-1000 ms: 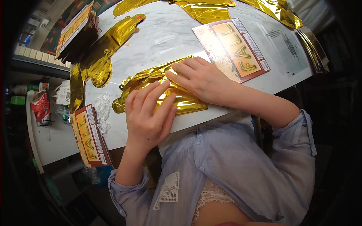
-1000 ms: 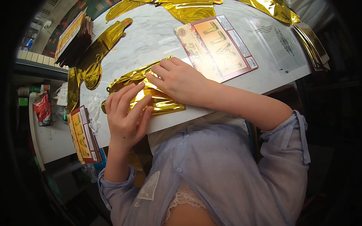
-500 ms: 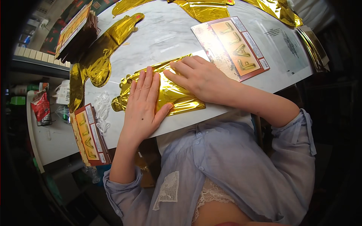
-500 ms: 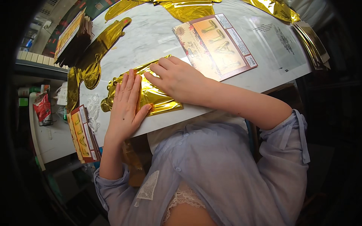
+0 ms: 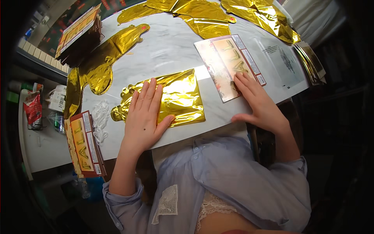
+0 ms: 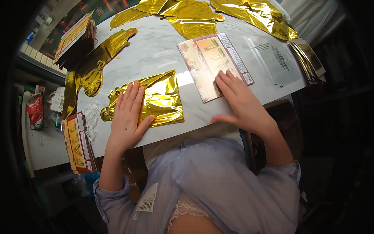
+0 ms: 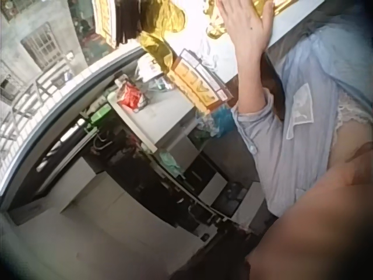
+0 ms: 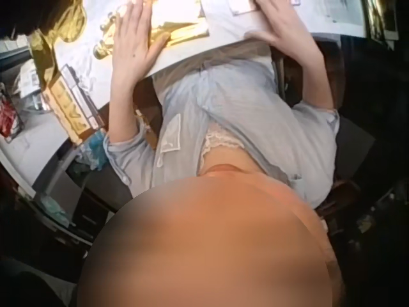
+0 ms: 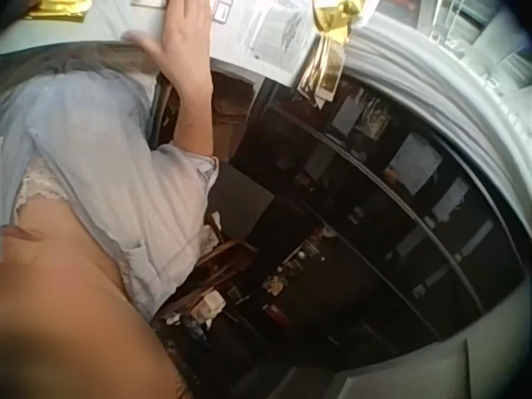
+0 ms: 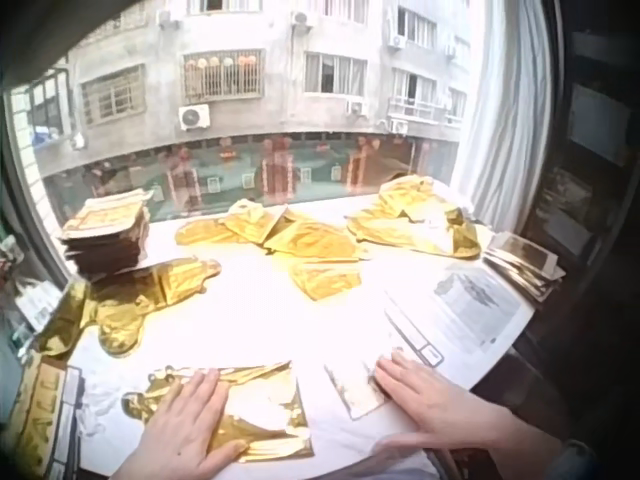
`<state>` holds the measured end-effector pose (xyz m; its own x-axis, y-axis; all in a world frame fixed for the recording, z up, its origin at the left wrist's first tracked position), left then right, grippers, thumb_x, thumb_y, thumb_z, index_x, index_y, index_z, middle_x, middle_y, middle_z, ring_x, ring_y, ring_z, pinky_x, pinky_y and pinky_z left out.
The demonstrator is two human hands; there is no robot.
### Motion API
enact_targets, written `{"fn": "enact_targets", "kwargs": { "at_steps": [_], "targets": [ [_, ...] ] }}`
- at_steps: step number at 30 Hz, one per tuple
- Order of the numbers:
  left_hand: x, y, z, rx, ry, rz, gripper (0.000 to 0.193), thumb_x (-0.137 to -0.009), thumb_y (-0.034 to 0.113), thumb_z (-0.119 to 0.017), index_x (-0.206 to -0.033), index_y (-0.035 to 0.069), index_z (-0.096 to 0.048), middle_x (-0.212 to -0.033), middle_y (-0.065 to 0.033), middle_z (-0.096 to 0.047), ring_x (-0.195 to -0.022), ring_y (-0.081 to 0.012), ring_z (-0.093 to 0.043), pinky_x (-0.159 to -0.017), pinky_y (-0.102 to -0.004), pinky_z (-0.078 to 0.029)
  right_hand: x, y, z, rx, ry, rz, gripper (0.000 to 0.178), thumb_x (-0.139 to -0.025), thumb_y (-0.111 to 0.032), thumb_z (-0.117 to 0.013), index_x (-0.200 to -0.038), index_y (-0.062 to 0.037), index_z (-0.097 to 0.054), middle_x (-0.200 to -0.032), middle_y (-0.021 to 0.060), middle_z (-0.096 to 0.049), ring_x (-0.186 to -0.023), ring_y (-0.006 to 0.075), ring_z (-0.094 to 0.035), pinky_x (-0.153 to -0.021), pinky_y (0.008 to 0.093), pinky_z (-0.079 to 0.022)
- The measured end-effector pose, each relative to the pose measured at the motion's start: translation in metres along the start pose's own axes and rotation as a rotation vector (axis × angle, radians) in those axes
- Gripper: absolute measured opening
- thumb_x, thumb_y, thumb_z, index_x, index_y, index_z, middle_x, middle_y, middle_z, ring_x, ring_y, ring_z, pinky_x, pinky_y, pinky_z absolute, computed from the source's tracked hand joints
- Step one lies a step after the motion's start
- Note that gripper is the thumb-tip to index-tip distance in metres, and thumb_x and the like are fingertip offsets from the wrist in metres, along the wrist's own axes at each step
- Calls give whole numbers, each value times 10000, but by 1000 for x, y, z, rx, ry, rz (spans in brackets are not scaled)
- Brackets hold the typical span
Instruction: Folding gold foil balloons and organizing them with packaging cards on a table.
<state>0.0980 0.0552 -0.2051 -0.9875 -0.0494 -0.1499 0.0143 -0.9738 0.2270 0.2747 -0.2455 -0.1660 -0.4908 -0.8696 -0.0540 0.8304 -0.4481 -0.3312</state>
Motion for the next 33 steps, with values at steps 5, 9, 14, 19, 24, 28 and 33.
{"fn": "enact_targets", "kwargs": {
  "at_steps": [5, 9, 14, 19, 24, 28, 33],
  "targets": [
    [1, -1, -2, -17, 26, -8, 831, -1011, 505, -628, -1636, 25, -366, -1723, -193, -319, -1595, -364, -302, -1291, -523, -224, 56, -4, -9, 3, 121, -11, 764, -759, -160, -901, -1451, -20, -608, -1472, 176, -592, -1349, 357, -567, -1113, 442, -470],
    [-1, -2, -2, -18, 51, -24, 832, -1013, 514, -620, -1632, 19, -367, -1721, -194, -321, -1591, -366, -306, -1292, -526, -228, 56, -24, 13, -10, 432, 8, 396, -824, 70, -768, -1207, -32, -766, -1067, 116, -749, -924, 295, -707, -795, 379, -578],
    [2, -2, -2, -32, 63, -21, 831, -1012, 516, -621, -1630, 19, -371, -1719, -198, -322, -1592, -365, -305, -1294, -522, -228, -5, -63, 13, -119, 570, 244, 316, -872, 26, -775, -1185, -11, -760, -1104, 135, -749, -937, 310, -722, -798, 381, -581],
    [1, -2, -1, -32, 22, -23, 844, -955, 413, -656, -1642, 30, -349, -1717, -196, -324, -1601, -353, -290, -1309, -512, -216, -58, -84, -17, -301, 126, 324, 333, -973, -255, -749, -1224, -38, -719, -1034, 128, -712, -935, 319, -694, -807, 417, -567],
    [1, -4, -5, 11, 44, -23, 883, -884, 337, -670, -1643, 30, -340, -1732, -186, -295, -1613, -344, -266, -1320, -501, -199, -104, -63, -57, -69, 96, 239, 623, -1050, -335, -633, -1531, 32, -485, -1593, 238, -463, -1481, 422, -437, -1229, 484, -362],
    [3, -6, -3, 26, 23, -22, 893, -861, 284, -651, -1647, 20, -319, -1736, -190, -279, -1617, -341, -253, -1328, -490, -178, -110, -65, -70, -17, 89, 352, 699, -1049, -346, -626, -1592, 32, -403, -1655, 237, -387, -1537, 423, -369, -1256, 497, -325],
    [3, -10, 3, 105, 2, -19, 906, -856, 216, -580, -1664, -16, -242, -1743, -206, -251, -1625, -350, -226, -1332, -487, -159, -114, -72, -68, -47, 45, 439, 703, -1025, -340, -657, -1565, 50, -433, -1640, 249, -407, -1526, 421, -387, -1253, 496, -331]
  ]
}}
Point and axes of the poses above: each hand's wrist, its own x-axis away from the middle knuckle, its own z-axis out of the back of the hand, y = z × x, the point moved 2 cm from there along -x, towards the middle knuckle
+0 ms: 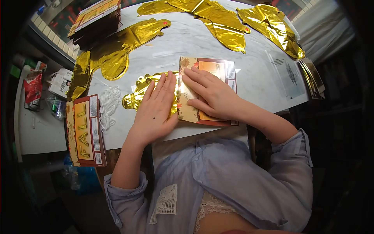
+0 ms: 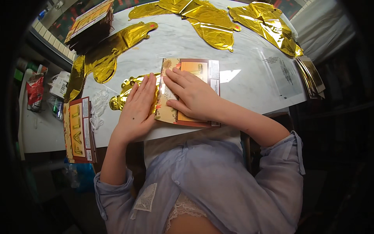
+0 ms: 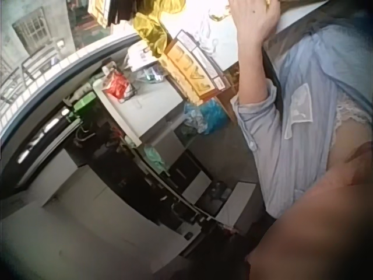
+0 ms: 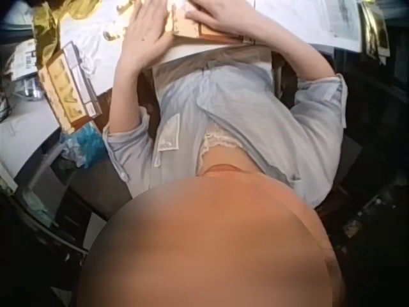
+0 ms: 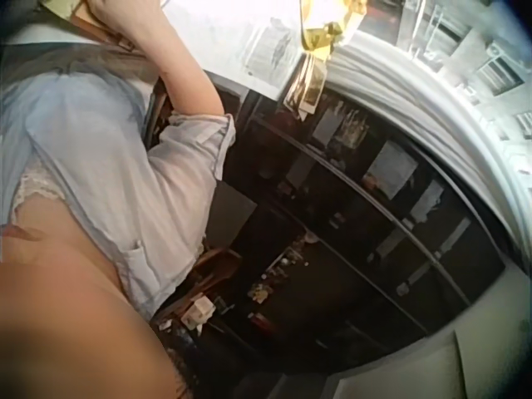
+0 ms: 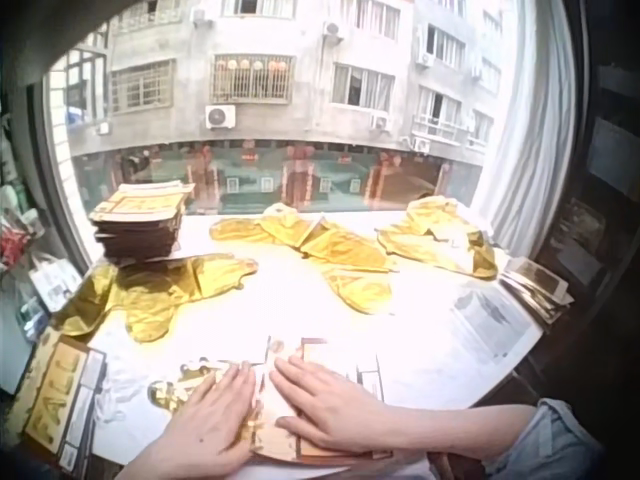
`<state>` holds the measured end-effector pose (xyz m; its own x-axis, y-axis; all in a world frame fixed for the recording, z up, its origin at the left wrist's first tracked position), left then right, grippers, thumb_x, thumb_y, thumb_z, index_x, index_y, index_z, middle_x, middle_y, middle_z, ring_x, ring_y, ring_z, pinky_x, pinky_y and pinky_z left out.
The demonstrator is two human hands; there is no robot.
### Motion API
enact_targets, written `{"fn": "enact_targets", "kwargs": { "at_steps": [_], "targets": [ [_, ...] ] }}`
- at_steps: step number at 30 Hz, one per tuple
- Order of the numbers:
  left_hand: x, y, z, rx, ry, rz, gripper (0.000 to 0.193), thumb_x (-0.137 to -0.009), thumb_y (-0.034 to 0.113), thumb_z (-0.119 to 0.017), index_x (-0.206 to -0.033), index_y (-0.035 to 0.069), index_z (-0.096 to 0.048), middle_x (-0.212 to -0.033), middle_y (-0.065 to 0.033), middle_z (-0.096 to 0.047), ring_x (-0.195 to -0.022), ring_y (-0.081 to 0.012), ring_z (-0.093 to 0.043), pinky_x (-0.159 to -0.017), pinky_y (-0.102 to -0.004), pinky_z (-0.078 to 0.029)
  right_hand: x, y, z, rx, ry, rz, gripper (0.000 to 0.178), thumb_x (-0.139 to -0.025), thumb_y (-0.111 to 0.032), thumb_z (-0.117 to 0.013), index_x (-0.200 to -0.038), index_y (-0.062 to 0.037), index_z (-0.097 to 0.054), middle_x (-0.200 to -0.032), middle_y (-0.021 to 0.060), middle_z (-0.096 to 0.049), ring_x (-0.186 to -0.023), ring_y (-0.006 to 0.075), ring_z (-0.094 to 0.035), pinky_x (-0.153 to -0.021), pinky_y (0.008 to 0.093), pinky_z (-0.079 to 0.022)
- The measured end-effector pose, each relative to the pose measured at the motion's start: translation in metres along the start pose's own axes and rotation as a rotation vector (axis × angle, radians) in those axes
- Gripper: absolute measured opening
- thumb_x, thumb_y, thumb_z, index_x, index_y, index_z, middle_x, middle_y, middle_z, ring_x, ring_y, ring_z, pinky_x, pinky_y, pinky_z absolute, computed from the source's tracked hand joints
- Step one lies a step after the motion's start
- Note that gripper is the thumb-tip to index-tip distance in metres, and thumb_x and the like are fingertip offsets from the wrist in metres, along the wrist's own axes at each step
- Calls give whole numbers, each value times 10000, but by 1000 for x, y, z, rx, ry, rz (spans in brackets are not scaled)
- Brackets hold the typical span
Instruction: Folding gold foil balloons and organizing them with packaging cards on a table.
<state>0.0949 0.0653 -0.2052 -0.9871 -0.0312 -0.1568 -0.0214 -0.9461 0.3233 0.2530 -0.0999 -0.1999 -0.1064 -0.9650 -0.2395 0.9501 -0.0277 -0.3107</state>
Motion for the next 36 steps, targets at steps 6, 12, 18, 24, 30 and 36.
{"fn": "enact_targets", "kwargs": {
  "at_steps": [6, 12, 18, 24, 30, 36],
  "targets": [
    [0, -13, 3, 424, 51, 34, 961, -807, 171, -455, -1681, -51, -125, -1764, -225, -167, -1640, -383, -148, -1337, -484, -106, -11, -1, -14, 11, 37, 81, 715, -1010, -415, -653, -1526, 50, -484, -1598, 259, -463, -1505, 413, -421, -1245, 487, -347],
    [2, -21, 4, 849, 127, 73, 1008, -794, 261, -441, -1691, -46, -101, -1783, -206, -131, -1659, -334, -104, -1338, -444, -65, -23, -8, -28, 12, 78, 117, 734, -1021, -451, -615, -1518, 73, -480, -1585, 267, -473, -1504, 409, -424, -1258, 496, -324],
    [7, -25, 10, 1105, 346, 78, 970, -858, 336, -482, -1692, -32, -148, -1773, -197, -186, -1657, -292, -135, -1329, -421, -91, -26, -13, -30, 0, 116, 134, 709, -1001, -391, -661, -1521, 55, -479, -1593, 249, -462, -1496, 406, -425, -1245, 507, -341],
    [50, -6, 27, 514, 664, 512, 607, -1019, 112, -533, -1599, -15, -406, -1603, -199, -460, -1482, -298, -436, -1200, -428, -347, -24, -9, -31, 3, 102, 115, 717, -1028, -442, -594, -1516, 71, -481, -1581, 258, -484, -1499, 396, -432, -1264, 480, -317],
    [83, 30, 10, 513, 512, 692, 724, -1079, 143, -566, -1690, 6, -202, -1604, -241, -392, -1433, -312, -443, -1159, -417, -400, -23, -12, -28, 8, 120, 119, 712, -1027, -429, -599, -1522, 68, -477, -1577, 254, -487, -1493, 393, -439, -1260, 478, -323],
    [76, 33, 17, 1473, 766, 672, 812, -1088, 119, -555, -1687, -45, -32, -1676, -296, -269, -1434, -332, -461, -1171, -415, -396, -22, -10, -31, -21, 136, 114, 714, -1018, -421, -612, -1526, 63, -475, -1574, 257, -491, -1496, 397, -437, -1259, 476, -327]
  ]
}}
Point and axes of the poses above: each hand's wrist, its own x-axis away from the middle knuckle, its own z-axis out of the back of the hand, y = z × x, the point moved 2 cm from there along -x, towards the middle knuckle
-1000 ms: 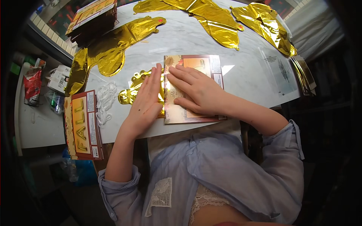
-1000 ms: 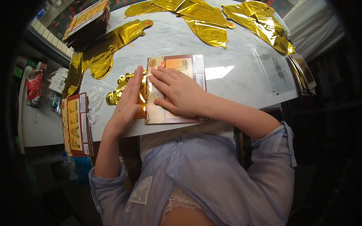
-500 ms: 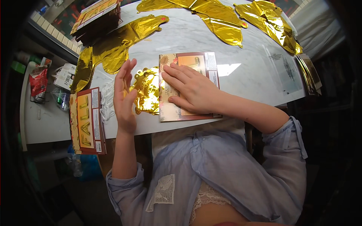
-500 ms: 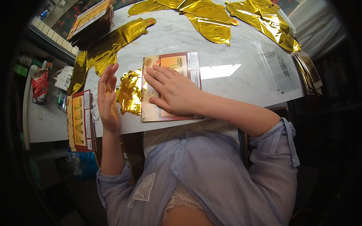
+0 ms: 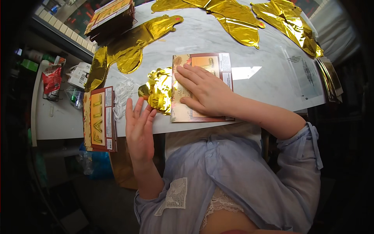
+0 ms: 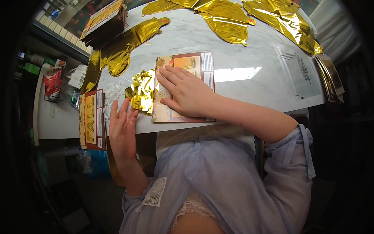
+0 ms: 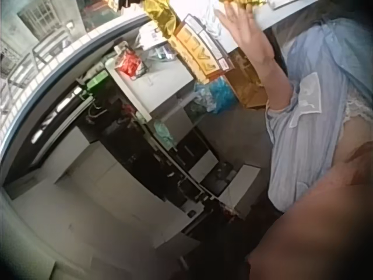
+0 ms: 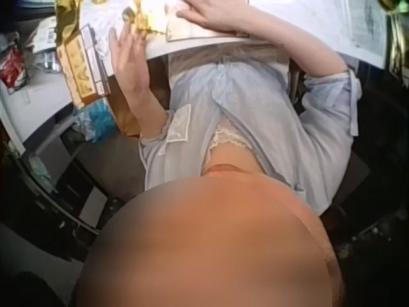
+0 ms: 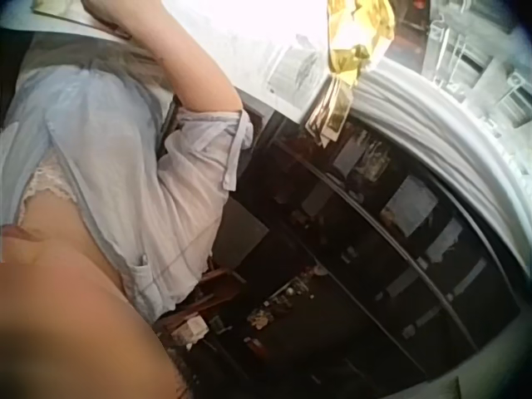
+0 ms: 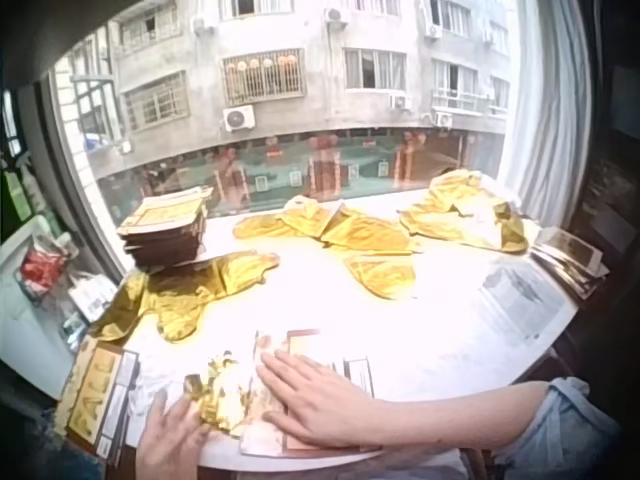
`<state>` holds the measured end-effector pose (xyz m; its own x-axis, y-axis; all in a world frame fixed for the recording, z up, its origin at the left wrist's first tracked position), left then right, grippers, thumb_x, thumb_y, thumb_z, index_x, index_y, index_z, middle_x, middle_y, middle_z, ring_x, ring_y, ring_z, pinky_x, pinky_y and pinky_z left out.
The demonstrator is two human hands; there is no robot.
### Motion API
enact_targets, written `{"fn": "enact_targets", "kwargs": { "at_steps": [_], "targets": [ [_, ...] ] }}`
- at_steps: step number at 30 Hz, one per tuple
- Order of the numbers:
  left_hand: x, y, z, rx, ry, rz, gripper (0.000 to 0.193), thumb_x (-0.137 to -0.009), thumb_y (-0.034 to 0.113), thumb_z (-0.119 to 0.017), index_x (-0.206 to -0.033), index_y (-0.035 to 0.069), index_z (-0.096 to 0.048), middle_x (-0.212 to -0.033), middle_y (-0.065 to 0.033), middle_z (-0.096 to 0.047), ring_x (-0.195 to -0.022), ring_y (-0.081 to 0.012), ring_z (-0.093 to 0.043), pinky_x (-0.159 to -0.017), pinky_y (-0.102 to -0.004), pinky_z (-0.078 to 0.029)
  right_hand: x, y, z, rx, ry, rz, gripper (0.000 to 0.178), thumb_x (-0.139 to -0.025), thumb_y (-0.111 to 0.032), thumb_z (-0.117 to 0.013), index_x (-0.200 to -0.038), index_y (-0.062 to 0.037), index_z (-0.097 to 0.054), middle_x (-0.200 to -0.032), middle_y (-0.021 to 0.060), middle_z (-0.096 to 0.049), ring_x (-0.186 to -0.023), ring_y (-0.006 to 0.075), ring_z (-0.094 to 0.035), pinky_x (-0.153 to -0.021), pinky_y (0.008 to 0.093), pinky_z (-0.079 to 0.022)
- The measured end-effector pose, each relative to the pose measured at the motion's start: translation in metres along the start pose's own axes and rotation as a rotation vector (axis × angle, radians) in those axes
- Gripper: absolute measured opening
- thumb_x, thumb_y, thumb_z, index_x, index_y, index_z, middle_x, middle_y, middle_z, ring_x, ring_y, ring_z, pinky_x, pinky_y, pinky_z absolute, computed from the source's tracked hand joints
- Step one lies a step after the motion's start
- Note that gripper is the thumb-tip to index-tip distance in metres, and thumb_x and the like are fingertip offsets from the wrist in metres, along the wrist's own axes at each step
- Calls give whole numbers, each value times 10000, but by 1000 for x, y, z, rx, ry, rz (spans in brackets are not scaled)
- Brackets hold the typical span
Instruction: Folding gold foil balloons and organizing them with packaging cards on a table.
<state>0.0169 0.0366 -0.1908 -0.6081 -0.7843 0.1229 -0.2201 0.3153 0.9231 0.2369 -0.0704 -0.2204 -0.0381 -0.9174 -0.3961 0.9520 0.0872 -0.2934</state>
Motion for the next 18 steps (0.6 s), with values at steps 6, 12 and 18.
{"fn": "enact_targets", "kwargs": {
  "at_steps": [6, 12, 18],
  "targets": [
    [-40, 12, 15, -106, -52, 184, 681, -1084, 220, -606, -1599, -77, -274, -1334, -203, -630, -1074, -189, -590, -884, -292, -465, -1, 0, -2, 2, 32, 17, 718, -1015, -413, -615, -1529, 66, -469, -1571, 260, -495, -1488, 403, -446, -1258, 478, -330],
    [-58, 3, 17, -1221, -125, -221, 537, -1034, 437, -692, -1381, 30, -645, -1477, -240, -422, -1384, -366, -382, -1166, -440, -344, -3, -2, -2, -3, 32, 15, 711, -1026, -416, -599, -1530, 67, -467, -1574, 263, -491, -1490, 404, -442, -1259, 478, -324],
    [-49, 3, -7, -960, -273, -122, 704, -1070, 325, -636, -1625, 27, -320, -1494, -296, -495, -1445, -361, -448, -1225, -452, -314, -1, 0, -2, -32, 12, -8, 720, -1012, -385, -623, -1551, 57, -444, -1608, 257, -443, -1515, 404, -402, -1267, 493, -311]
  ]
}}
Point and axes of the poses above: each hand's wrist, its own x-axis away from the middle knuckle, its own z-axis out of the back of the hand, y = z × x, the point moved 2 cm from there along -x, towards the middle knuckle
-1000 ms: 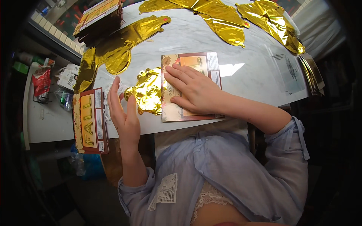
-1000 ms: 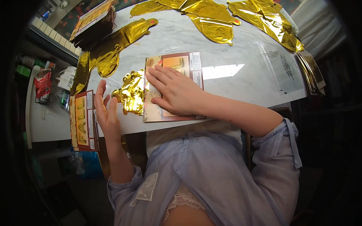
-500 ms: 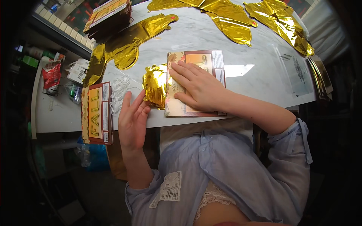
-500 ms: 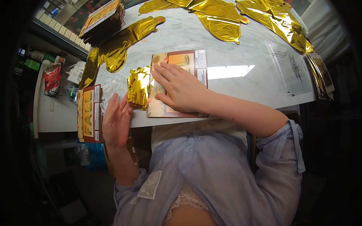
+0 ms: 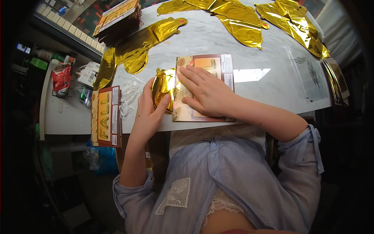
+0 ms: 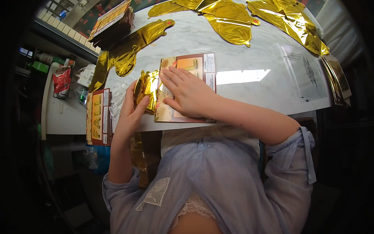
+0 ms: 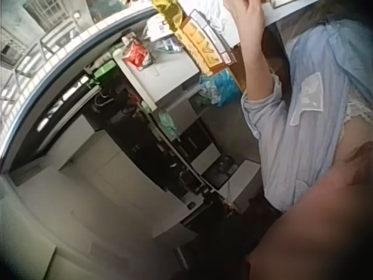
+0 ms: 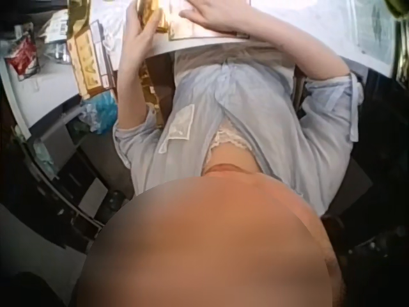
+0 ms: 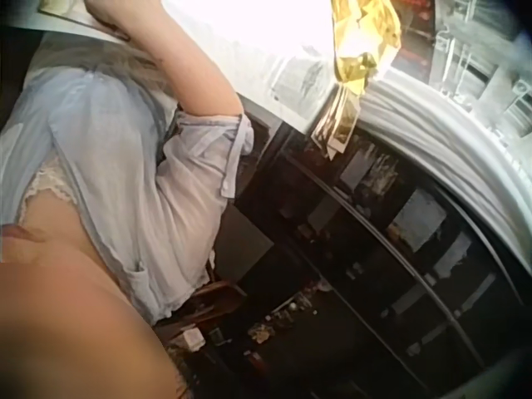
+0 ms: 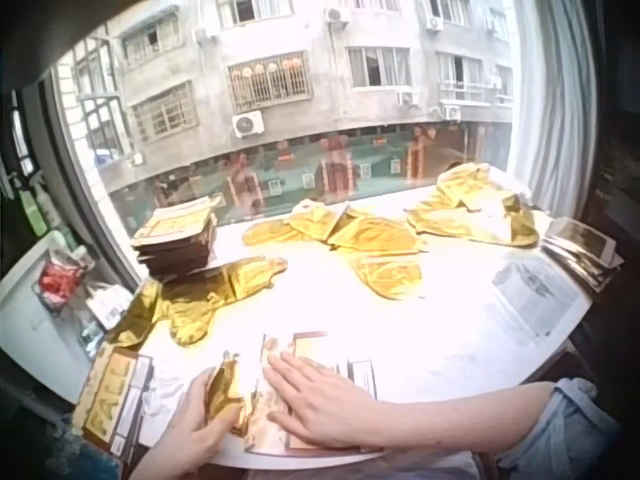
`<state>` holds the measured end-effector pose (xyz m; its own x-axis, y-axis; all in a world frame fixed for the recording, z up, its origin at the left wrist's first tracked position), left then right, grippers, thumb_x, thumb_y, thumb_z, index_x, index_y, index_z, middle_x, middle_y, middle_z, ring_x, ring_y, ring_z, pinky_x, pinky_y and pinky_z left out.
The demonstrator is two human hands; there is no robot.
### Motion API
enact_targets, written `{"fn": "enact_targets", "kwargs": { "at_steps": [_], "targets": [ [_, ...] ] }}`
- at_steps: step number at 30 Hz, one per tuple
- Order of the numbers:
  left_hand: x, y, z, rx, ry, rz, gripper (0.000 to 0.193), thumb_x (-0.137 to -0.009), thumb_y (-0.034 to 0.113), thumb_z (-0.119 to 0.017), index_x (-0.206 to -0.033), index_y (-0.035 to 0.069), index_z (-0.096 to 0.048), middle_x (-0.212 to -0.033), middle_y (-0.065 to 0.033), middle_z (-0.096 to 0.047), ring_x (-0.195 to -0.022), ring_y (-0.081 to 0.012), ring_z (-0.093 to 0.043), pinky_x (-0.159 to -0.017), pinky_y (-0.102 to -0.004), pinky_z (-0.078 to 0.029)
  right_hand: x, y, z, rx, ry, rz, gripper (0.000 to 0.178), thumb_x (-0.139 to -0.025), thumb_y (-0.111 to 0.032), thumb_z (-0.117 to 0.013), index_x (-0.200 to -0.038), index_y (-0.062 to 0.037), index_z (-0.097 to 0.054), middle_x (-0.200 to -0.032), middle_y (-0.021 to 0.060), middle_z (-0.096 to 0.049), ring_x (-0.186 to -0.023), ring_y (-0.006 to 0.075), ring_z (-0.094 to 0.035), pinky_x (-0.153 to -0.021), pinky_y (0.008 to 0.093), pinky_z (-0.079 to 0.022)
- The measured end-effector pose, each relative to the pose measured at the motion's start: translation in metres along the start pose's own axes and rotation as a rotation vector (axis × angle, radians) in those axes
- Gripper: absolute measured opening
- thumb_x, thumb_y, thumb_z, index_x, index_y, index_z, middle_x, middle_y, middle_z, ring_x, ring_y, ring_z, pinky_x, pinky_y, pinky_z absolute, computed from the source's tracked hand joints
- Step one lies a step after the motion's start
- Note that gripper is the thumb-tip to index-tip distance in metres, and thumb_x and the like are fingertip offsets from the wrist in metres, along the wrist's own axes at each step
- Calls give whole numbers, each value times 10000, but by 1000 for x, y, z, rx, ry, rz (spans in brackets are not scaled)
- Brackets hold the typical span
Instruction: Folding gold foil balloons and organizing them with packaging cards on a table.
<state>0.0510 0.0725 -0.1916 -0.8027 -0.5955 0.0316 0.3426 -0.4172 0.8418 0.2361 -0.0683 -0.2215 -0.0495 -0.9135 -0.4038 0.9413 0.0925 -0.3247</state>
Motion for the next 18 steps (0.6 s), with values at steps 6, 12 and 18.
{"fn": "enact_targets", "kwargs": {
  "at_steps": [6, 12, 18],
  "targets": [
    [3, 27, 5, 515, -39, 178, 980, -1051, 108, -659, -1697, 60, 76, -1566, -216, -442, -1367, -245, -547, -1102, -360, -475, 3, 1, 1, 14, 7, 2, 720, -1012, -399, -636, -1540, 57, -460, -1607, 250, -453, -1520, 396, -399, -1270, 485, -312],
    [-12, 10, 25, 738, -15, 314, 910, -1034, 113, -685, -1690, 55, -57, -1301, -108, -671, -1051, -142, -687, -873, -299, -564, 4, 1, -3, -9, 16, -5, 725, -1016, -408, -645, -1545, 52, -456, -1618, 244, -444, -1528, 394, -390, -1272, 485, -308],
    [-20, 18, 28, 285, -155, 332, 304, -967, 244, -809, -1170, 33, -726, -1063, -2, -740, -912, -64, -645, -806, -280, -519, 5, 1, -2, -6, 10, -4, 722, -1020, -405, -637, -1544, 56, -450, -1629, 246, -428, -1539, 391, -378, -1275, 485, -305]
  ]
}}
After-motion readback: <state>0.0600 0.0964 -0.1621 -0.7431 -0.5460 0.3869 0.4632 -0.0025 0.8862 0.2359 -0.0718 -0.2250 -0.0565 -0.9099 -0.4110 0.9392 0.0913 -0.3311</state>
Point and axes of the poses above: each hand's wrist, its own x-axis away from the middle knuckle, its own z-axis out of the back of the hand, y = z × x, the point moved 2 cm from there along -x, towards the middle knuckle
